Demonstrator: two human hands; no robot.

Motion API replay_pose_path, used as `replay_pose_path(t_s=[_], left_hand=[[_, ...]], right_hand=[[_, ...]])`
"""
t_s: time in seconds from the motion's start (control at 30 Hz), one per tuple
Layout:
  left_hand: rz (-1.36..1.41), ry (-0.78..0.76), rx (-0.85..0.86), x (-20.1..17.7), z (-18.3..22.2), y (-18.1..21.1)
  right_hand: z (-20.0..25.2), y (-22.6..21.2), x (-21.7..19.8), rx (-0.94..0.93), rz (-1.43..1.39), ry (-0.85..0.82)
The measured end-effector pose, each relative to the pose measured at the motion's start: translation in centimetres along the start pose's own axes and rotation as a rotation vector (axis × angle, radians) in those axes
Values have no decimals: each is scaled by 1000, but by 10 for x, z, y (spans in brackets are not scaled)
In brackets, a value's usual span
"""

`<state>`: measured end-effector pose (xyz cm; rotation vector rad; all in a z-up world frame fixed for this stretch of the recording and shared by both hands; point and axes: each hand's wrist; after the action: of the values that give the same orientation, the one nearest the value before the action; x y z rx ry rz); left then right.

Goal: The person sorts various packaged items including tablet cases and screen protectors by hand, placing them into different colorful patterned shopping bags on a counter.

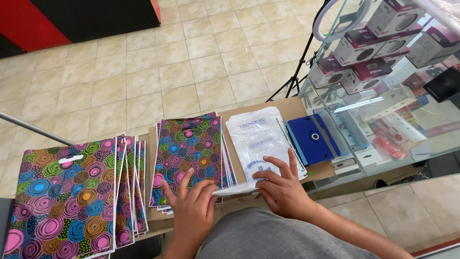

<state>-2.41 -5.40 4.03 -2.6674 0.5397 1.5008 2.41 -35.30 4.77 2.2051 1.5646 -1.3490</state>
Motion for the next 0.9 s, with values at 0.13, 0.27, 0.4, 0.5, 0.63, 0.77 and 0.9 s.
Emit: replay_pose_path(t_s=[0.13,0.27,0.4,0.5,0.63,0.77,0.9], left_hand=[[53,-15,67,-5,-3,8],[19,3,71,2,-3,11],[-9,18,117,0,-6,17],[-14,-53,160,-5,-9,19],[38,57,217,0,-14,25],[56,67,232,3,-17,28],[54,103,224,4,-19,28]], right_hand=[[-2,-4,2,-16,9,41],[-6,-7,2,-76,50,-25],[-13,-13,2,-63,53,-15],[-9,-13,13,-66,93,-46],[-15,-15,17,-105,72,-59],[-25,-20,18,-165,64,-26],[-28,-20,23,-132,80,-72]])
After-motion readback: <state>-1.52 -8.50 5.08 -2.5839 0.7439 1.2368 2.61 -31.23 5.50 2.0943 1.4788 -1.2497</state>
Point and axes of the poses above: each hand's wrist, its own z-axis away from the middle knuckle, its own x-axis out of the palm, y = z × x, and after that the axes turned 11 degrees about -z, right-handed
